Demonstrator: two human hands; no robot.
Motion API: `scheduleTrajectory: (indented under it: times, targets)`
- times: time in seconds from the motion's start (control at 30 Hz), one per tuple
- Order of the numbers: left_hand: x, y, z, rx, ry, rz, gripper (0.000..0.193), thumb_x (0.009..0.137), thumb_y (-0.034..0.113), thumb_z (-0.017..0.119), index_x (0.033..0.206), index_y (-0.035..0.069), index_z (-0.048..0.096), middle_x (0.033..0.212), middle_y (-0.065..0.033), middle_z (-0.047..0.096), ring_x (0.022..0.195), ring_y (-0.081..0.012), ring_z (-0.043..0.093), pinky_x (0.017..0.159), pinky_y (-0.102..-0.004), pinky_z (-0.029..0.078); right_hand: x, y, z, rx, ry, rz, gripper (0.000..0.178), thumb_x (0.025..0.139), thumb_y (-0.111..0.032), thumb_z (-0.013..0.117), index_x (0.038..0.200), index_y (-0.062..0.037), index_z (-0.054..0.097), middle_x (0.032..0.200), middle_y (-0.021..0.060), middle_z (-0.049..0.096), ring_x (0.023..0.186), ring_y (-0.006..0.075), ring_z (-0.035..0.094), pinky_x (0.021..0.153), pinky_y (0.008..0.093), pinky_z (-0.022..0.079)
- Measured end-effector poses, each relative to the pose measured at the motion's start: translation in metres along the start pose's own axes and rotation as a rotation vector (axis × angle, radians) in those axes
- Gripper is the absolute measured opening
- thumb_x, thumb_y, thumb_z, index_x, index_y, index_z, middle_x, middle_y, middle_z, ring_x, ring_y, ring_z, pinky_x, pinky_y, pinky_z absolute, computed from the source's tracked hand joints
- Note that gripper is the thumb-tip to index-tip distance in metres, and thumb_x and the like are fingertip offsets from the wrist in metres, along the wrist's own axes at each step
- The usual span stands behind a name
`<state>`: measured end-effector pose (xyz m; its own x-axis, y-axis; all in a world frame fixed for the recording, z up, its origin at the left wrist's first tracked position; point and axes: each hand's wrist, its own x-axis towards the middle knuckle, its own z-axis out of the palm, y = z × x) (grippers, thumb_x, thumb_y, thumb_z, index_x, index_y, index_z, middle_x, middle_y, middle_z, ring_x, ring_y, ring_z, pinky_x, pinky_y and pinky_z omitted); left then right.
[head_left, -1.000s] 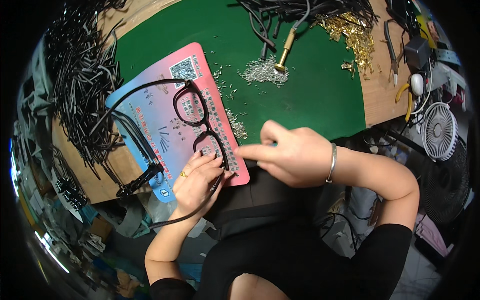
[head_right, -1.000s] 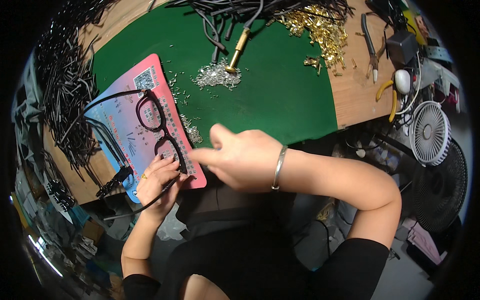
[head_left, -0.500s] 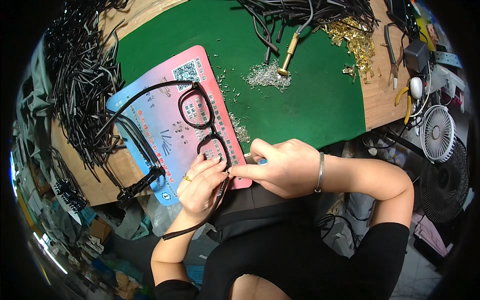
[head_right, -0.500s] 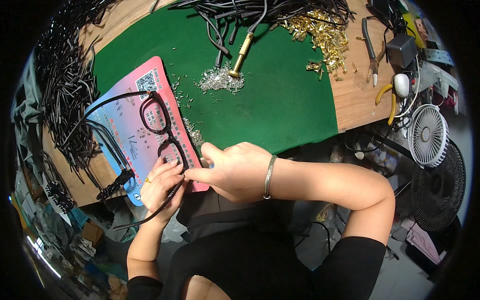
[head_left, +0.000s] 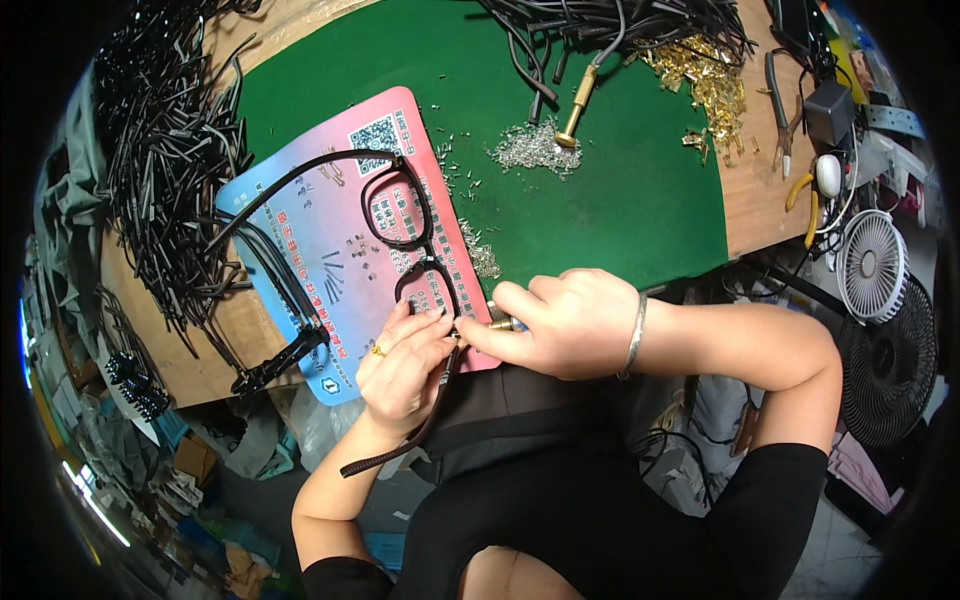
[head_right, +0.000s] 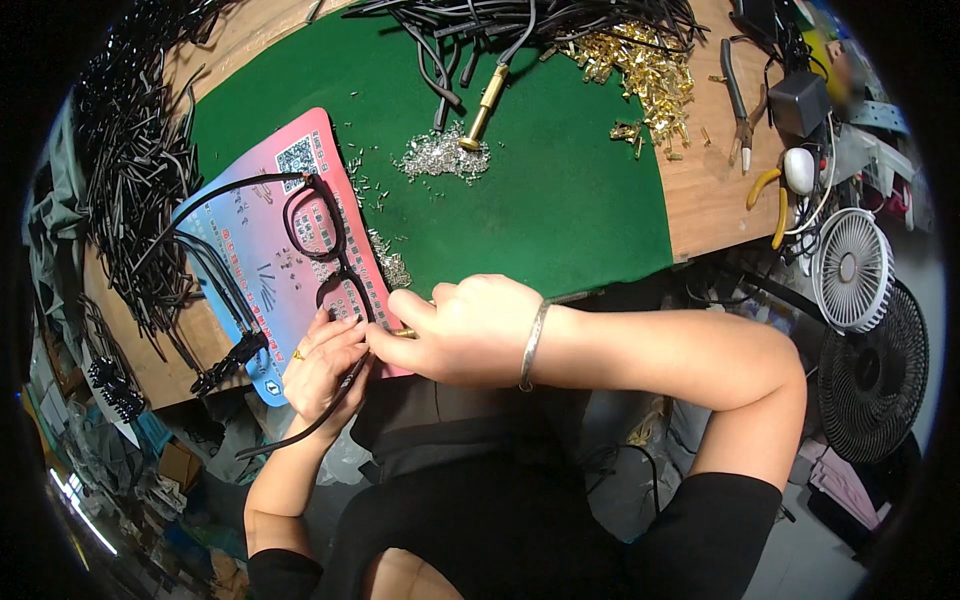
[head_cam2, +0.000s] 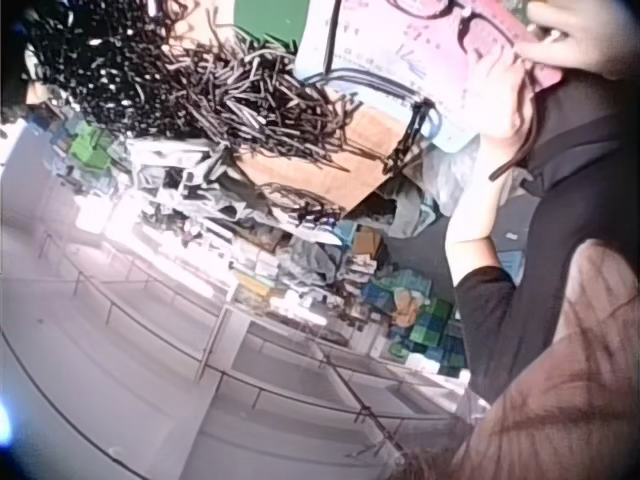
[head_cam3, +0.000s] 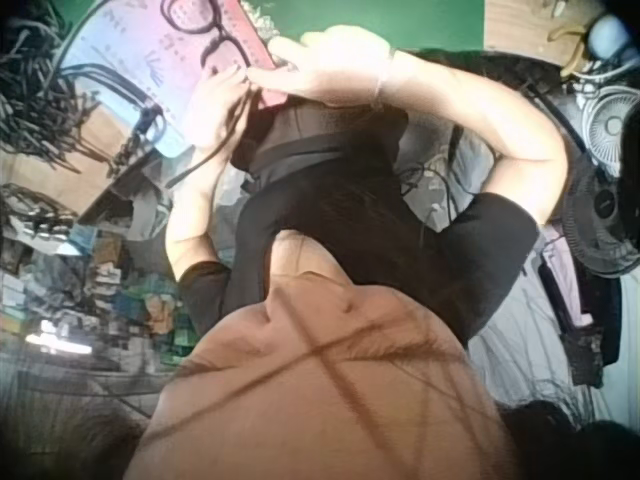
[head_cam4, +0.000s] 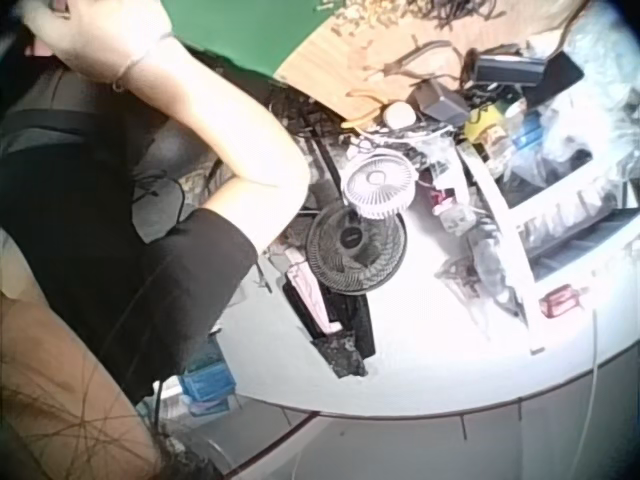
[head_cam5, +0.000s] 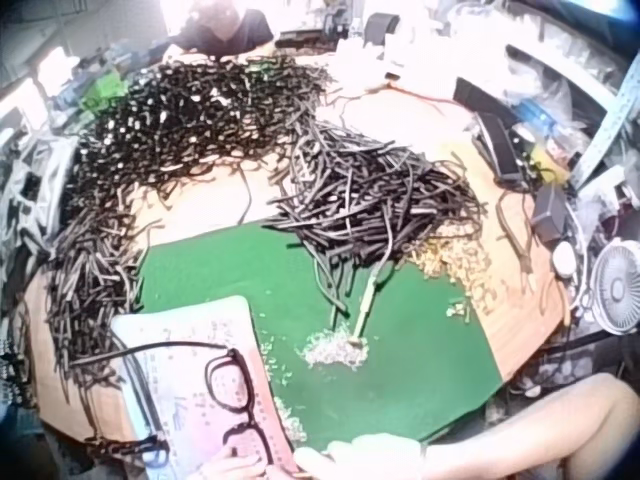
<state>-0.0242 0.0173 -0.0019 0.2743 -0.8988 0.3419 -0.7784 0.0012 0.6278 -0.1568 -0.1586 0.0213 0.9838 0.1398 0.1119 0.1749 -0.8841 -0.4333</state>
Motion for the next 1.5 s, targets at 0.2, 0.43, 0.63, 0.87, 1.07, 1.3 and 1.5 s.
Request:
scheduleTrajectory:
  times: [0.2, 0.43, 0.63, 0.87, 1.07, 1.3, 1.5]
  targets:
    - [-0.006, -0.004, 0.006, -0.021, 0.06, 0.032, 0.014, 0.066, 0.001, 0.075, 0.074, 0.004, 0.064, 0.083, -0.009, 0.068, 0.083, -0.0238, 0.066, 0.089, -0.0421, 0.047, 0.003, 0.003, 0.003, 0.042, -0.061, 0.004, 0.037, 0.074, -0.015, 0.056, 0.112, -0.013, 0.054, 0.072, 0.0043, 0.045, 0.046, 0.0142, 0.053, 0.036, 0.0287, 0.044]
    - [-0.009, -0.008, 0.007, 0.017, 0.051, 0.062, 0.014, 0.067, 0.003, 0.074, 0.071, 0.003, 0.061, 0.085, -0.0096, 0.068, 0.083, -0.0235, 0.066, 0.087, -0.0444, 0.049, 0.007, 0.003, 0.003, 0.073, -0.099, 0.008, 0.035, 0.075, -0.015, 0.055, 0.11, -0.0115, 0.053, 0.072, 0.0051, 0.045, 0.047, 0.0147, 0.054, 0.037, 0.029, 0.045]
    - [-0.006, -0.006, 0.006, -0.008, 0.039, 0.045, 0.014, 0.067, 0.002, 0.074, 0.071, 0.004, 0.06, 0.083, -0.0086, 0.067, 0.079, -0.0224, 0.066, 0.09, -0.0462, 0.047, 0.004, 0.001, 0.001, 0.083, -0.108, 0.012, 0.037, 0.077, -0.016, 0.055, 0.113, -0.0094, 0.05, 0.079, 0.0099, 0.049, 0.049, 0.0208, 0.058, 0.04, 0.0337, 0.048]
    - [0.027, 0.017, -0.019, -0.226, 0.195, -0.025, 0.026, 0.061, 0.003, 0.075, 0.083, 0.006, 0.062, 0.077, -0.0044, 0.064, 0.068, -0.0192, 0.061, 0.084, -0.0426, 0.045, -0.009, 0.011, -0.03, 0.246, 0.084, 0.192, 0.042, 0.076, -0.015, 0.062, 0.115, -0.0076, 0.05, 0.084, 0.0089, 0.05, 0.059, 0.0219, 0.059, 0.048, 0.0316, 0.049]
    - [0.045, 0.034, -0.033, -0.267, 0.071, 0.157, 0.041, 0.069, 0.01, 0.076, 0.101, -0.009, 0.057, 0.084, -0.0118, 0.066, 0.057, -0.0169, 0.06, 0.05, -0.025, 0.048, 0.004, 0.018, -0.014, 0.302, 0.071, 0.212, 0.035, 0.081, -0.018, 0.059, 0.113, -0.006, 0.051, 0.088, 0.0097, 0.05, 0.066, 0.0252, 0.059, 0.055, 0.0339, 0.049]
    - [-0.018, 0.11, -0.086, -0.069, 0.086, -0.588, 0.056, 0.062, 0.008, 0.082, 0.109, -0.007, 0.055, 0.079, -0.006, 0.069, 0.05, -0.0064, 0.057, 0.045, -0.0185, 0.045, 0.003, 0.019, -0.018, 0.354, 0.006, 0.283, 0.033, 0.08, -0.014, 0.06, 0.111, -0.0051, 0.053, 0.086, 0.0101, 0.053, 0.067, 0.0254, 0.059, 0.056, 0.0331, 0.049]
    - [-0.005, 0.06, -0.091, 0.07, 0.072, -0.732, 0.031, 0.072, 0.004, 0.071, 0.1, -0.001, 0.057, 0.077, -0.0099, 0.067, 0.068, -0.0163, 0.064, 0.06, -0.0264, 0.05, 0.001, 0.019, -0.017, 0.303, 0.033, 0.234, 0.033, 0.08, -0.015, 0.06, 0.111, -0.0051, 0.053, 0.085, 0.0098, 0.053, 0.066, 0.0255, 0.059, 0.056, 0.0332, 0.048]
